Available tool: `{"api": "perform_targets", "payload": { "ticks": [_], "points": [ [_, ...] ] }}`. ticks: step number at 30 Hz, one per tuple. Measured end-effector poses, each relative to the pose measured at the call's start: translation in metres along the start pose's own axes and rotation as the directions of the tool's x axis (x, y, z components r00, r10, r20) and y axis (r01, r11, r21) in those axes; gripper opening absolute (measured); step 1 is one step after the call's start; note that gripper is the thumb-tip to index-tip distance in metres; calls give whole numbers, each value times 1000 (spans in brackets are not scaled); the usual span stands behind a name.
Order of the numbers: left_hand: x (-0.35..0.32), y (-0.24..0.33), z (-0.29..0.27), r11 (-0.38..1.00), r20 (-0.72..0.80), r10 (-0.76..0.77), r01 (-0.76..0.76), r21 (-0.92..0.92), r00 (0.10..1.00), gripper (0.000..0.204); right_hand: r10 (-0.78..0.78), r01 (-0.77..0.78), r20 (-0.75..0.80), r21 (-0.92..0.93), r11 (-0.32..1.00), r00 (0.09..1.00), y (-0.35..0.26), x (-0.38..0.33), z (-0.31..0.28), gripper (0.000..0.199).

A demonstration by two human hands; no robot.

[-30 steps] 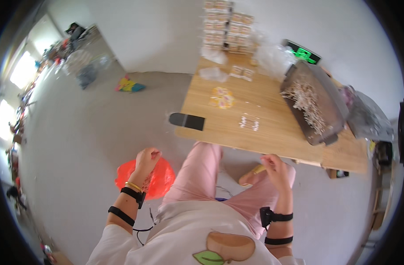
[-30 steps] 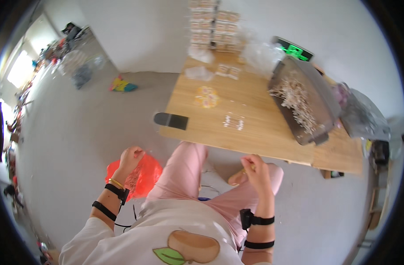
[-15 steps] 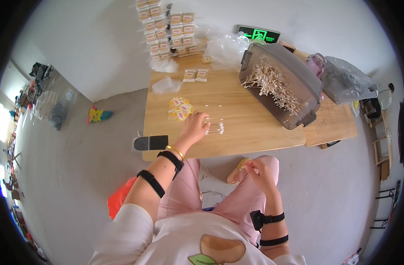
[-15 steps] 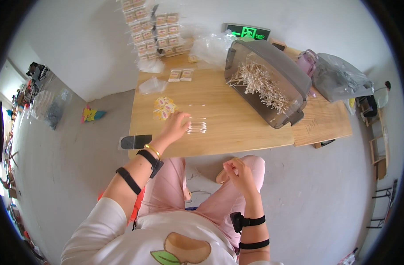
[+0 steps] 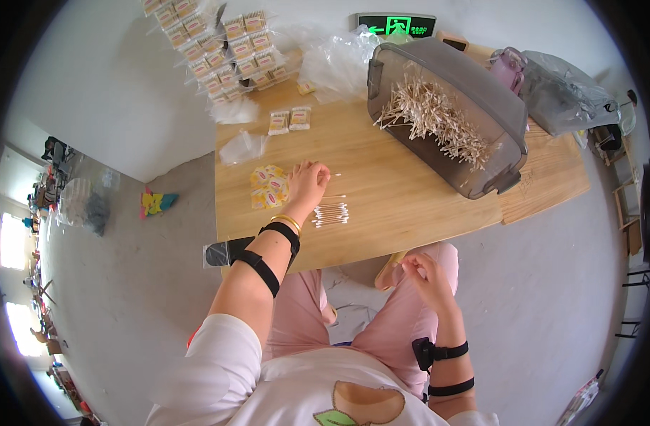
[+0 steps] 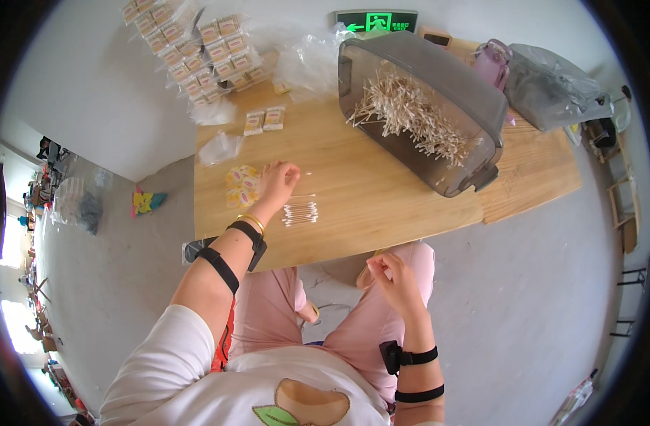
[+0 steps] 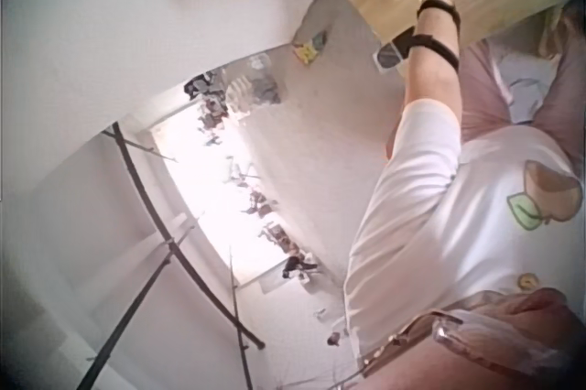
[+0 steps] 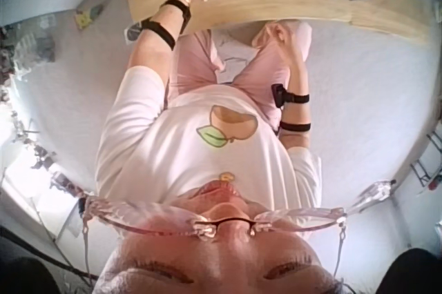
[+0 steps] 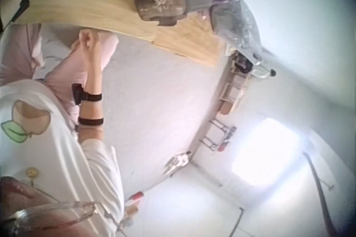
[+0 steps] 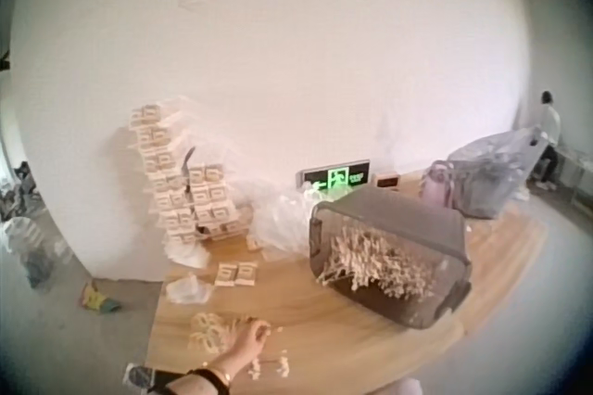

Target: Gather, align, and package groups of cotton swabs into small plastic bags.

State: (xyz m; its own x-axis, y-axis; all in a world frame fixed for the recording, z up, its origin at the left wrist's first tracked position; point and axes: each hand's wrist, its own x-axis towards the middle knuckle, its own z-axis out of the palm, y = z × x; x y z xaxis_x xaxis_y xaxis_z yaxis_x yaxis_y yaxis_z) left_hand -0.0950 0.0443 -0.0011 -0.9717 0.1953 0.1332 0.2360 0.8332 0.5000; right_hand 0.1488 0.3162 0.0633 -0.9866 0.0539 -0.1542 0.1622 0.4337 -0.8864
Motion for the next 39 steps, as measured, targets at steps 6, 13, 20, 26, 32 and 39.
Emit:
{"api": "perform_targets", "payload": {
  "ticks": [6,13,20,26,32,39],
  "points": [
    [-28,-1,0,991,-20,104,-105,-85,994,6,74,-79,76,55,995,994,-12,14,7,16],
    [-56,1,2,987,-52,100,-106,-119,994,5,76,-82,111,55,995,991,-14,11,8,15],
    [-69,-4,-7,983,-88,127,-137,-118,988,10,-51,50,29,55,997,998,-12,13,17,16],
    [-107,-26,-22,984,-91,179,-177,34,980,47,-311,303,-80,-99,948,947,-20,53,65,39],
    [-126,-30,-16,927,143,142,-182,329,980,85,-434,409,88,-543,734,896,-8,104,110,78],
    [-119,-19,-1,945,142,111,-149,290,984,97,-432,424,161,-655,625,887,6,127,143,85]
  ]
}}
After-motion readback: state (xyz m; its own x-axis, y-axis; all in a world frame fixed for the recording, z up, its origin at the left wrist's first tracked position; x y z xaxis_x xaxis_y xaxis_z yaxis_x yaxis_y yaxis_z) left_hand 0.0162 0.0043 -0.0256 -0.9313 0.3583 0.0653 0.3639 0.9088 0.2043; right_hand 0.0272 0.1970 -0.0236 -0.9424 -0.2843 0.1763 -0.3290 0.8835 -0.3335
